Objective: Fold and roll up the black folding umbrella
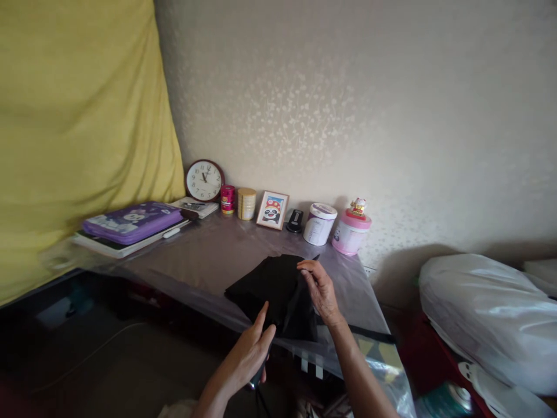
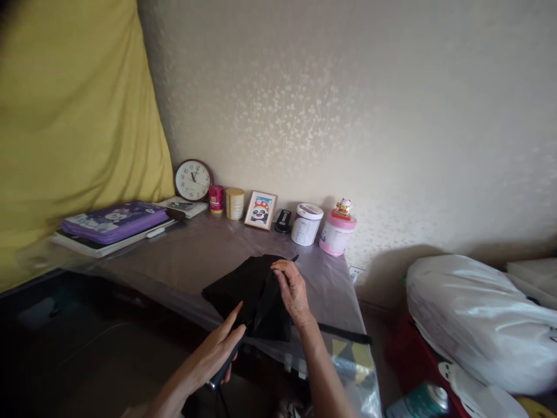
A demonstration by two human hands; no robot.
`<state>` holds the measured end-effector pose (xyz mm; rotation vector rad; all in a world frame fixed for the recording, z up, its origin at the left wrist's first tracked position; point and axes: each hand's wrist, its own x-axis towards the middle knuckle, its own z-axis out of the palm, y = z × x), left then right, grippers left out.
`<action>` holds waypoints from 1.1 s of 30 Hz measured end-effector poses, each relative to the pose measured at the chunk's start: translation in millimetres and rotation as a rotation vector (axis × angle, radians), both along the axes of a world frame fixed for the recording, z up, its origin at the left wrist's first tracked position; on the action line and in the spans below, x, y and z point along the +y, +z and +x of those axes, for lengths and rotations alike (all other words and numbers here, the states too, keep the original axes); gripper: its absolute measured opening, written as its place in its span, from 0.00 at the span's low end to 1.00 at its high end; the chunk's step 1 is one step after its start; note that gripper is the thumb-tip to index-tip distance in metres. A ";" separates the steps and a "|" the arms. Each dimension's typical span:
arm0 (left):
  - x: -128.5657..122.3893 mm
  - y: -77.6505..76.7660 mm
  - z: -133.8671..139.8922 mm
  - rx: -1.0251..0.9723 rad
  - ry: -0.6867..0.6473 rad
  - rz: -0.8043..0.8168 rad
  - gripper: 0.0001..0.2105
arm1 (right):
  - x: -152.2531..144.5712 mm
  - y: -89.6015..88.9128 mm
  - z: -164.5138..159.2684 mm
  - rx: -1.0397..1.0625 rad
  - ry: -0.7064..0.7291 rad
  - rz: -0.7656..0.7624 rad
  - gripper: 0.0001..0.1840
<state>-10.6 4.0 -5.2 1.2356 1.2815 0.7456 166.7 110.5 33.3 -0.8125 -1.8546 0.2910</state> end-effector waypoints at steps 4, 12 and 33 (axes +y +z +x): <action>1.6 -7.0 2.6 0.076 -0.023 0.074 0.31 | 10.2 -2.6 -16.2 -0.053 0.030 0.041 0.09; -3.0 -0.4 8.7 0.411 -0.015 0.191 0.28 | 25.0 -12.2 -43.5 -0.331 0.080 0.061 0.12; -3.9 -12.4 11.4 0.450 -0.056 0.360 0.31 | 33.8 -11.3 -57.5 -0.858 0.039 0.078 0.09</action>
